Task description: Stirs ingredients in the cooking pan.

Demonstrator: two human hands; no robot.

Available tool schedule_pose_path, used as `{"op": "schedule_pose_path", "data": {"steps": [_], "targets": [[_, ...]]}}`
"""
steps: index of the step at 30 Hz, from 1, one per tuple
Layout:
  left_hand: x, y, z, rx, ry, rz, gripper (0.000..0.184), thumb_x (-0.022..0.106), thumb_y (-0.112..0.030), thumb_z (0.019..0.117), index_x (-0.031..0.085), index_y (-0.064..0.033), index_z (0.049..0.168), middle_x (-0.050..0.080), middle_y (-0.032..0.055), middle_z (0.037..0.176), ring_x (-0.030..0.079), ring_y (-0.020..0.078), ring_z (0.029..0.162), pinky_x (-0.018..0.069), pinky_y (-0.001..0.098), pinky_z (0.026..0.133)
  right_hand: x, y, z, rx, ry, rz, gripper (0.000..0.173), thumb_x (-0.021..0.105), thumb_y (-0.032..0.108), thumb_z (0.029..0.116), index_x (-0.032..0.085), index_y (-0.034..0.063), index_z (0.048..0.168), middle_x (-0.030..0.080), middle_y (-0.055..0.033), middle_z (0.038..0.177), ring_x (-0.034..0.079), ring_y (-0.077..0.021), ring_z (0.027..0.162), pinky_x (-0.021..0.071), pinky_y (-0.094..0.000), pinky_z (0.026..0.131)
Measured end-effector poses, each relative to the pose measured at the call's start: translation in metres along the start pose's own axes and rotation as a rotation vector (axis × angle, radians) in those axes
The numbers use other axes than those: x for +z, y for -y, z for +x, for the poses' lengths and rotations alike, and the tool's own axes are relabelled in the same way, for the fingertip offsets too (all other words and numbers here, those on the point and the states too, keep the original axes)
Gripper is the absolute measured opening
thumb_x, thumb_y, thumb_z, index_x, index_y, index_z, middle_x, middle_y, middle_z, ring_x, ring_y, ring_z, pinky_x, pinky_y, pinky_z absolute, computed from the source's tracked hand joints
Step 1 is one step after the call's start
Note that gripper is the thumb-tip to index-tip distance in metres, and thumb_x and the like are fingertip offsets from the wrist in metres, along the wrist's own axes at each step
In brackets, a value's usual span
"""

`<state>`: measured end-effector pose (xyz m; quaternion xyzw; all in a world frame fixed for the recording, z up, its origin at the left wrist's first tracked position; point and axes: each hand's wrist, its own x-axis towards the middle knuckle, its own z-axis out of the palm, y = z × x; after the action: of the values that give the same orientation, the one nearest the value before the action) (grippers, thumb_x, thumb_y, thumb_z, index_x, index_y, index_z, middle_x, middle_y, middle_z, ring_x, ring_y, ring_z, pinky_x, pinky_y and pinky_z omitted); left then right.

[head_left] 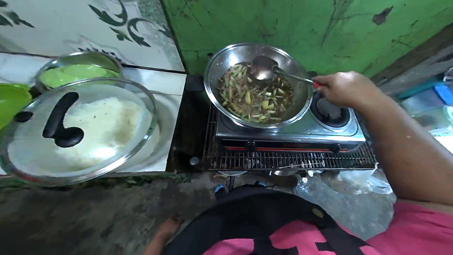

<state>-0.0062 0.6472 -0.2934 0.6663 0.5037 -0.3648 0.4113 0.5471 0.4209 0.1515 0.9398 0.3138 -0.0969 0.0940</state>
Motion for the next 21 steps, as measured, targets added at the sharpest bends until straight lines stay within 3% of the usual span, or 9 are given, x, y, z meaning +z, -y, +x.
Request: {"op": "schedule_pose_path", "data": {"steps": [2, 4, 6, 8, 9, 11, 14, 16, 21], "targets": [[0.000, 0.007, 0.007, 0.017, 0.002, 0.035, 0.050, 0.058, -0.040, 0.1045, 0.056, -0.0101, 0.144, 0.062, 0.0199, 0.139, 0.057, 0.0375, 0.132, 0.0439, 0.0578, 0.110, 0.001, 0.002, 0.006, 0.142, -0.022, -0.086, 0.037, 0.052, 0.026, 0.1063, 0.062, 0.0288, 0.142, 0.069, -0.0267, 0.118, 0.065, -0.0532, 0.111, 0.0486, -0.0754, 0.082], [-0.001, 0.012, 0.010, 0.027, 0.005, 0.026, 0.053, 0.058, -0.043, 0.1045, 0.054, -0.0090, 0.146, 0.061, 0.0212, 0.139, 0.057, 0.0386, 0.132, 0.0437, 0.0578, 0.111, 0.006, 0.009, 0.009, 0.265, -0.018, -0.157, 0.030, 0.058, 0.020, 0.1023, 0.067, 0.0150, 0.130, 0.068, -0.0306, 0.117, 0.065, -0.0552, 0.108, 0.0496, -0.0748, 0.077], [-0.002, 0.013, 0.009, 0.014, 0.009, 0.034, 0.057, 0.055, -0.046, 0.1049, 0.050, -0.0106, 0.149, 0.060, 0.0212, 0.142, 0.055, 0.0389, 0.134, 0.0427, 0.0582, 0.112, 0.013, 0.016, 0.008, 0.316, 0.028, -0.231, 0.021, 0.059, 0.013, 0.0994, 0.068, -0.0008, 0.112, 0.067, -0.0322, 0.112, 0.065, -0.0548, 0.106, 0.0505, -0.0716, 0.074], [-0.006, 0.006, -0.003, -0.001, 0.015, 0.006, 0.054, 0.055, -0.044, 0.1053, 0.052, -0.0113, 0.149, 0.059, 0.0213, 0.142, 0.055, 0.0388, 0.134, 0.0426, 0.0589, 0.112, 0.015, 0.019, 0.007, 0.283, 0.151, -0.258, 0.020, 0.061, 0.013, 0.0985, 0.069, -0.0039, 0.103, 0.068, -0.0308, 0.110, 0.065, -0.0522, 0.106, 0.0506, -0.0710, 0.076], [-0.006, 0.004, -0.008, -0.006, 0.006, -0.006, 0.052, 0.058, -0.042, 0.1039, 0.055, -0.0120, 0.146, 0.061, 0.0207, 0.140, 0.057, 0.0384, 0.131, 0.0446, 0.0591, 0.110, 0.016, 0.015, 0.011, 0.232, 0.239, -0.248, 0.021, 0.061, 0.017, 0.0987, 0.070, -0.0012, 0.105, 0.068, -0.0293, 0.110, 0.065, -0.0504, 0.106, 0.0501, -0.0718, 0.079], [0.001, 0.014, -0.002, -0.006, -0.030, -0.018, 0.051, 0.062, -0.043, 0.1008, 0.058, -0.0129, 0.142, 0.065, 0.0201, 0.133, 0.061, 0.0385, 0.125, 0.0481, 0.0602, 0.106, 0.026, 0.002, 0.026, 0.111, 0.394, -0.171, 0.028, 0.052, 0.024, 0.1070, 0.069, 0.0058, 0.121, 0.068, -0.0251, 0.108, 0.067, -0.0435, 0.099, 0.0518, -0.0655, 0.081], [0.008, 0.026, 0.012, 0.004, -0.028, -0.002, 0.050, 0.063, -0.042, 0.0998, 0.060, -0.0123, 0.140, 0.067, 0.0191, 0.130, 0.063, 0.0384, 0.123, 0.0490, 0.0604, 0.104, 0.048, -0.022, 0.034, 0.027, 0.366, 0.108, 0.036, 0.045, 0.033, 0.1112, 0.065, 0.0185, 0.137, 0.068, -0.0150, 0.087, 0.063, -0.0265, 0.066, 0.0548, -0.0468, 0.062], [0.006, 0.019, 0.004, -0.015, -0.011, 0.014, 0.049, 0.063, -0.040, 0.1007, 0.060, -0.0116, 0.140, 0.066, 0.0191, 0.131, 0.062, 0.0381, 0.125, 0.0481, 0.0598, 0.106, 0.045, -0.024, 0.030, 0.037, 0.347, 0.291, 0.036, 0.046, 0.036, 0.1113, 0.062, 0.0236, 0.141, 0.063, -0.0093, 0.076, 0.053, -0.0178, 0.052, 0.0477, -0.0363, 0.050], [0.002, 0.023, 0.017, -0.016, -0.015, 0.055, 0.050, 0.058, -0.044, 0.1025, 0.059, -0.0122, 0.141, 0.064, 0.0194, 0.135, 0.060, 0.0380, 0.128, 0.0460, 0.0603, 0.108, -0.005, 0.000, 0.011, -0.001, 0.286, 0.343, 0.037, 0.046, 0.034, 0.1116, 0.060, 0.0241, 0.145, 0.065, -0.0085, 0.081, 0.051, -0.0153, 0.052, 0.0469, -0.0340, 0.051]]}}
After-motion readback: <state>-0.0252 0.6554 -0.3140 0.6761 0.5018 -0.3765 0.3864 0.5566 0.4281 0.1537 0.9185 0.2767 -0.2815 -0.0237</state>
